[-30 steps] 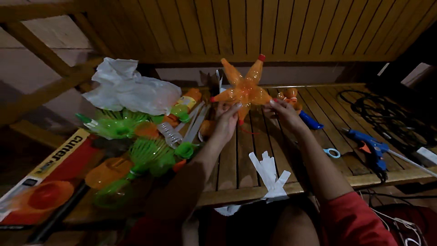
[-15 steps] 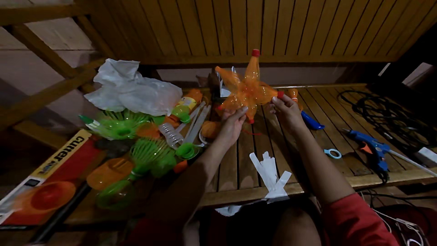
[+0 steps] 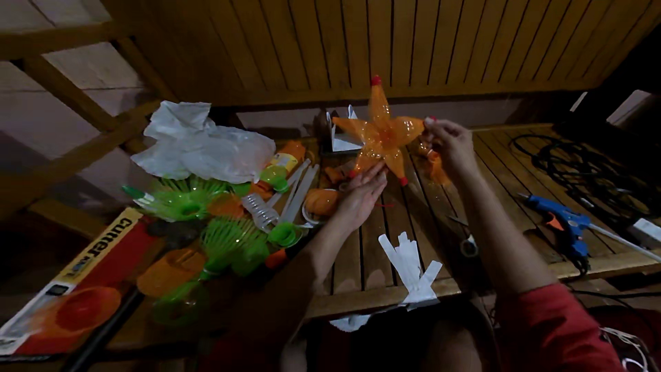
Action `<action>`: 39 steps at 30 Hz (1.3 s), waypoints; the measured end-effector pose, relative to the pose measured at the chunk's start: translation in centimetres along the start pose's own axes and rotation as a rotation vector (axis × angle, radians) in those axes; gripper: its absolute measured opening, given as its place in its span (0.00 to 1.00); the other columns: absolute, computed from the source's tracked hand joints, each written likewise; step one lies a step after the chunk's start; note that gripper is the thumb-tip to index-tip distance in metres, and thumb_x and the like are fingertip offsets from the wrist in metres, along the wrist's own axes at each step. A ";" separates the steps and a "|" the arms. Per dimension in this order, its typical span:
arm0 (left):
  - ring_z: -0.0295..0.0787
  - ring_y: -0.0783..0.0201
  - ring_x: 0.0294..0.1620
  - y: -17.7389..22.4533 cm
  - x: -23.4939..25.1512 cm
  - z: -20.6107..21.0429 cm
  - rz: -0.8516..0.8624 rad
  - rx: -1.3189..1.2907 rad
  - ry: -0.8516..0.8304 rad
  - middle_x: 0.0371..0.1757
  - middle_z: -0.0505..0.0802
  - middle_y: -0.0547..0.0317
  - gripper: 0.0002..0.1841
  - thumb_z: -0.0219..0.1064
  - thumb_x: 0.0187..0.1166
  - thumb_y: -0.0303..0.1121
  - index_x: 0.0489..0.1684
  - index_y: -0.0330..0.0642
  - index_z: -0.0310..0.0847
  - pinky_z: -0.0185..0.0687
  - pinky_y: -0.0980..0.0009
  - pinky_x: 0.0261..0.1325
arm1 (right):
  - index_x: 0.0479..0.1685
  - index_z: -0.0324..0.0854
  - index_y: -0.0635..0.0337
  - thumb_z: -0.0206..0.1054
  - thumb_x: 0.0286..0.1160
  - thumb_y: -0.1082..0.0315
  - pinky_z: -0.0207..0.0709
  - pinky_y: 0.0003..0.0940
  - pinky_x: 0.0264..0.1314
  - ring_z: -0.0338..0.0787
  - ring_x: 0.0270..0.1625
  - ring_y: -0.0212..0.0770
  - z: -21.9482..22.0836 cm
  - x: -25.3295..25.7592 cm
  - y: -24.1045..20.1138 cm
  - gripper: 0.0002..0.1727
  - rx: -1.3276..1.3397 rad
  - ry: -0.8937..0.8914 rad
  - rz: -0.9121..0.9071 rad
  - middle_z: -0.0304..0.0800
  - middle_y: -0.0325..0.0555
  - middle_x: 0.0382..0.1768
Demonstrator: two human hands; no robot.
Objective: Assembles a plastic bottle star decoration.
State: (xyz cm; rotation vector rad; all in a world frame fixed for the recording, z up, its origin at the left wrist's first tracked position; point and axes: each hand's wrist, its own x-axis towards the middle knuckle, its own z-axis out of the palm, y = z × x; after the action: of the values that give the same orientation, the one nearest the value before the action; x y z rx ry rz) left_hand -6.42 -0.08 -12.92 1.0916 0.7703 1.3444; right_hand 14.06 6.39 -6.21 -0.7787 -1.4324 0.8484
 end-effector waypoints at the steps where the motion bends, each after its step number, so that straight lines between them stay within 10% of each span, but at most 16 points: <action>1: 0.78 0.66 0.77 -0.2 0.1 -0.2 -0.018 0.026 -0.053 0.82 0.77 0.54 0.27 0.55 0.88 0.23 0.87 0.36 0.57 0.73 0.70 0.78 | 0.46 0.86 0.64 0.64 0.85 0.64 0.82 0.24 0.42 0.84 0.33 0.25 -0.4 1.3 -1.9 0.11 -0.085 -0.047 0.040 0.87 0.34 0.32; 11: 0.83 0.64 0.65 0.4 0.6 -1.0 -0.116 0.204 -0.030 0.75 0.80 0.48 0.26 0.52 0.82 0.17 0.82 0.35 0.61 0.79 0.69 0.65 | 0.55 0.86 0.64 0.66 0.85 0.62 0.78 0.28 0.48 0.83 0.40 0.28 0.4 7.4 -14.4 0.14 -0.869 -0.501 0.133 0.89 0.42 0.44; 25: 0.84 0.57 0.69 1.4 1.5 -2.3 -0.088 0.178 0.022 0.76 0.80 0.44 0.22 0.47 0.88 0.23 0.81 0.32 0.65 0.80 0.62 0.69 | 0.54 0.88 0.63 0.67 0.84 0.61 0.78 0.34 0.47 0.82 0.40 0.33 -1.3 9.4 -14.3 0.14 -0.980 -0.448 0.160 0.89 0.45 0.44; 39: 0.84 0.61 0.61 1.4 0.8 -1.2 -0.049 0.369 0.017 0.69 0.84 0.48 0.20 0.63 0.85 0.25 0.74 0.31 0.72 0.82 0.66 0.63 | 0.53 0.87 0.61 0.64 0.86 0.59 0.77 0.32 0.45 0.84 0.41 0.32 -0.5 9.8 -13.7 0.15 -0.973 -0.479 0.183 0.90 0.42 0.45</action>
State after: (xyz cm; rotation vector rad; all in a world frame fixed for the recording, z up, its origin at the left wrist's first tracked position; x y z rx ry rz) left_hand -7.92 0.76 -11.89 1.3406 1.0795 1.1982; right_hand 14.56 7.98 10.55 -1.5141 -2.2685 0.4381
